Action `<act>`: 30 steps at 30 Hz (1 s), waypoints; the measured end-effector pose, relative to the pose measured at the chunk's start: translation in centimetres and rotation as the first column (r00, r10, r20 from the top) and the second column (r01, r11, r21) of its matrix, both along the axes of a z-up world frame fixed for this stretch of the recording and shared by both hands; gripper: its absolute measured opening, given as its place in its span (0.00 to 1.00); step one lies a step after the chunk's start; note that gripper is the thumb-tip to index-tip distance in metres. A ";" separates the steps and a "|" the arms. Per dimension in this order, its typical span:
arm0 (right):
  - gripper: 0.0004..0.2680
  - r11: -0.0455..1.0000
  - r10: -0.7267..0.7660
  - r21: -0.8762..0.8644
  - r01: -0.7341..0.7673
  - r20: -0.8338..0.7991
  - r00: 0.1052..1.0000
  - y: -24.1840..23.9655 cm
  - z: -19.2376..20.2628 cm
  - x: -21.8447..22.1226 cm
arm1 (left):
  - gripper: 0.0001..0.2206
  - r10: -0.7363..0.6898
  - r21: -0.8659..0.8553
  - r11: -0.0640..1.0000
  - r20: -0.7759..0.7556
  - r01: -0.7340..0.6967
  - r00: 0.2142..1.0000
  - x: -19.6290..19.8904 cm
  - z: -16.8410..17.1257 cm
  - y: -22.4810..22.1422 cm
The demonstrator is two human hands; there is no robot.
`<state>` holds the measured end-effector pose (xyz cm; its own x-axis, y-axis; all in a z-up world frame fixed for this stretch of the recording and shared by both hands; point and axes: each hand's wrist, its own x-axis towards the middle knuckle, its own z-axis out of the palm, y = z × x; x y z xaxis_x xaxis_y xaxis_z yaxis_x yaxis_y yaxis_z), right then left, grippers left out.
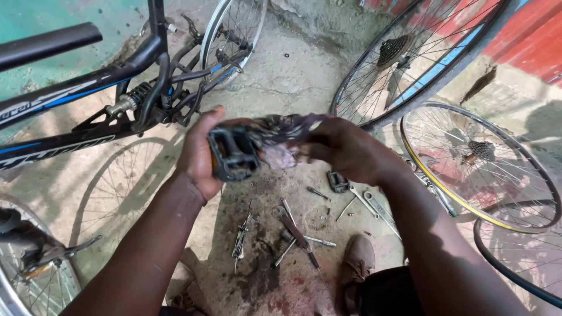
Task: Cleaning and inspecting a bicycle pedal using a cloth and a screwdriver.
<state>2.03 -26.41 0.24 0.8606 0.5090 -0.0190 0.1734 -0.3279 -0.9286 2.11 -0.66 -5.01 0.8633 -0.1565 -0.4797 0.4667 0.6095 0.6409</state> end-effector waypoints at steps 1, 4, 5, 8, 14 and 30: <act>0.09 0.999 -0.036 -0.017 0.035 -0.063 0.997 -1.1 0.3 0.1 | 0.26 0.107 -0.011 0.994 -0.003 -0.107 0.994 0.4 0.1 0.3; 0.08 0.979 -0.202 -0.058 0.197 -0.119 0.972 -4.5 -0.4 0.6 | 0.22 0.242 -0.046 0.969 -0.004 -0.242 0.970 1.4 0.4 0.4; 0.07 0.949 -0.314 -0.068 0.308 -0.114 0.943 -5.6 -1.0 0.7 | 0.20 0.283 -0.059 0.957 0.001 -0.283 0.959 1.7 0.5 0.3; 0.05 0.943 -0.314 -0.140 0.301 -0.087 0.945 -6.0 -5.3 2.2 | 0.20 0.170 0.027 0.985 -0.010 -0.169 0.985 1.6 -0.6 -2.3; 0.05 0.901 0.321 -0.245 -0.358 -0.180 0.930 -8.0 -13.9 2.0 | 0.19 0.064 0.130 0.990 -0.078 -0.054 0.995 1.8 -1.5 -6.5; 0.06 0.939 -0.265 -0.306 0.156 -0.358 0.895 -9.5 -41.3 -2.0 | 0.35 -0.217 0.465 0.811 -0.324 0.355 0.921 2.6 -10.3 -4.5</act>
<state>0.05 -35.88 -41.07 0.8418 0.2458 -0.4806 -0.2832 -0.5569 -0.7808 4.75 -5.14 -15.29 0.6621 -0.0537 -0.7475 0.7494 0.0449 0.6606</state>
